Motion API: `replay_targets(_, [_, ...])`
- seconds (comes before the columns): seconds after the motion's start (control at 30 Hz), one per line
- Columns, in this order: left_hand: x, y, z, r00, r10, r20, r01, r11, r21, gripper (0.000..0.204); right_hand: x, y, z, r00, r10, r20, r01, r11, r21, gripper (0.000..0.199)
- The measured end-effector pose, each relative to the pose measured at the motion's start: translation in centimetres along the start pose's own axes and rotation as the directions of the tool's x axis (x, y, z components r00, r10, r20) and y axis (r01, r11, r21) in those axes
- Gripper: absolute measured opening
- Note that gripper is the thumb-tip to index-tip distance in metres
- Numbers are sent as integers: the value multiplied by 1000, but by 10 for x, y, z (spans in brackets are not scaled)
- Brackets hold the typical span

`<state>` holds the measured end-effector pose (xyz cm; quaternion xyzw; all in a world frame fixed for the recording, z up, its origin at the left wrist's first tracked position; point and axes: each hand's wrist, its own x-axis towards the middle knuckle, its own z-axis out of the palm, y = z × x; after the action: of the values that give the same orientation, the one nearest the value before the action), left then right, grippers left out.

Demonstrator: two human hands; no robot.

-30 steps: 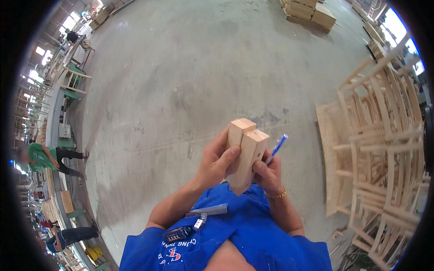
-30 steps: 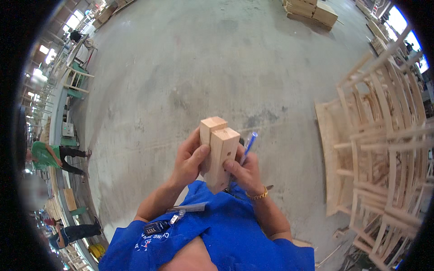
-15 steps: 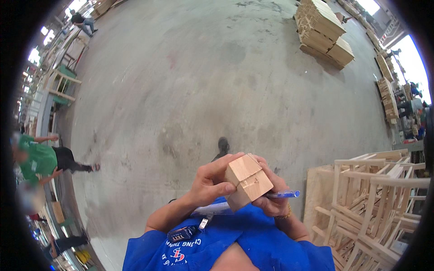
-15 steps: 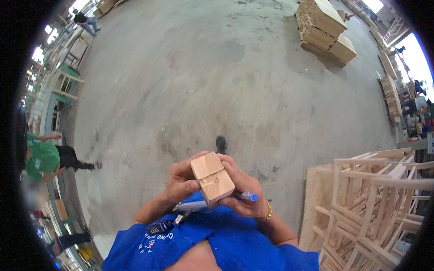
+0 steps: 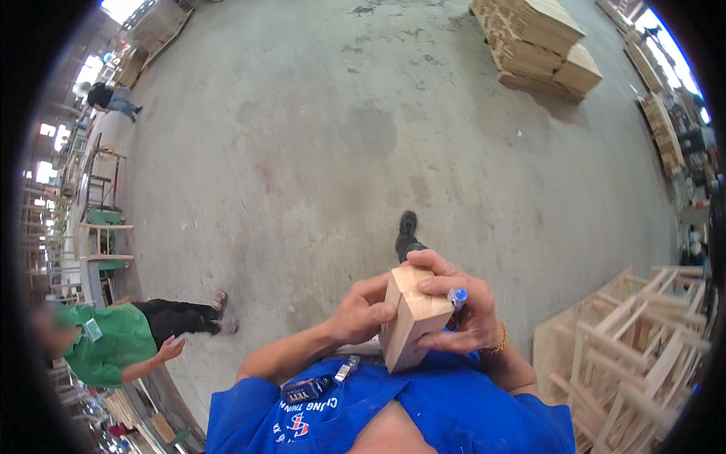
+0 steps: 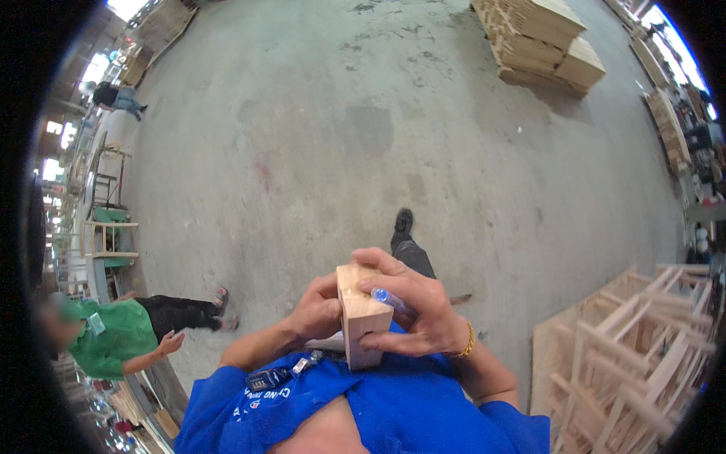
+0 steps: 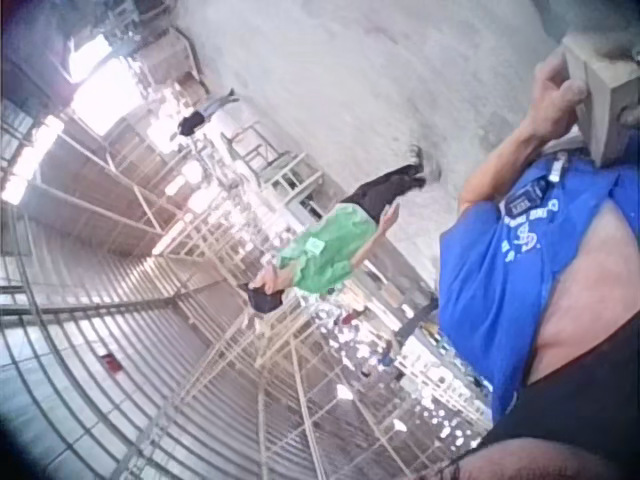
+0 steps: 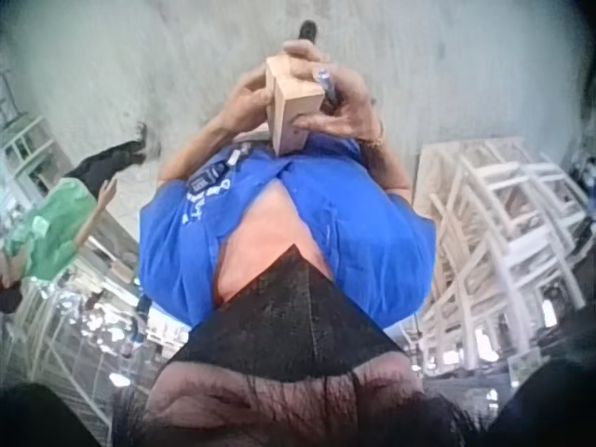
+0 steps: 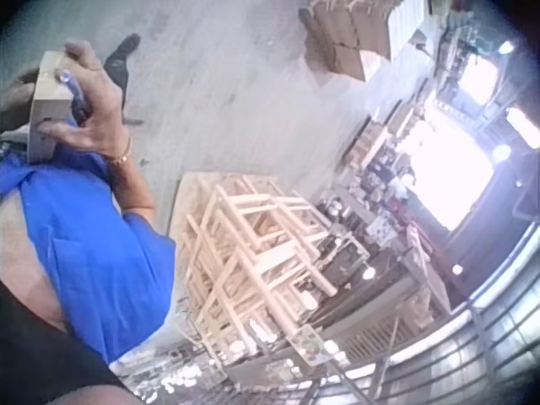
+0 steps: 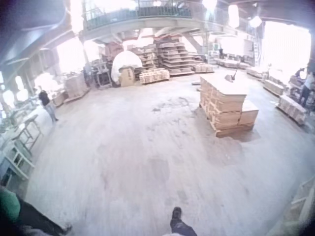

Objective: The person marks small wooden blocks with a pen, then uses a drill press to drill holes into them. The person handles the blocks one at a time, aligning them under the drill and operating the machine to create holes.

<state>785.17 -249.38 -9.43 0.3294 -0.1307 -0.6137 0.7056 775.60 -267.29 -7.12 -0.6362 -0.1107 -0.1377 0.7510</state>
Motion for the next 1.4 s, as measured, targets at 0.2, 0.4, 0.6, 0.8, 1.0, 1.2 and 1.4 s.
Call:
replay_targets(0.2, [122, 117, -43, 995, 82, -59, -81, 996, 23, 70, 162, 24, -108, 993, -47, 113, 60, 992, -111, 62])
replay_targets(0.4, [258, 218, -90, 990, 114, -83, -113, 993, 15, 68, 310, 50, -221, 984, 3, 178, 22, 990, -140, 58])
replay_targets(0.6, [427, 323, -151, 995, 103, -11, -102, 992, 68, 64, 451, 82, -350, 996, 54, 72, -39, 981, -191, 57])
replay_targets(0.8, [575, 418, -163, 994, 19, 108, -50, 956, 288, 54, 531, 84, -434, 954, 148, -260, -159, 987, -24, 55])
replay_targets(1.0, [708, 495, -191, 997, 56, 51, -64, 980, 187, 47, 621, 126, -546, 862, 232, -450, -275, 961, -30, 67])
replay_targets(1.2, [814, 586, -171, 975, 218, 35, -196, 785, 587, 79, 729, 112, -652, 952, 106, -286, -144, 983, -115, 64])
replay_targets(1.4, [900, 649, -225, 929, 330, -168, -159, 763, 626, 78, 847, 166, -756, 990, -29, 137, 88, 888, -452, 65])
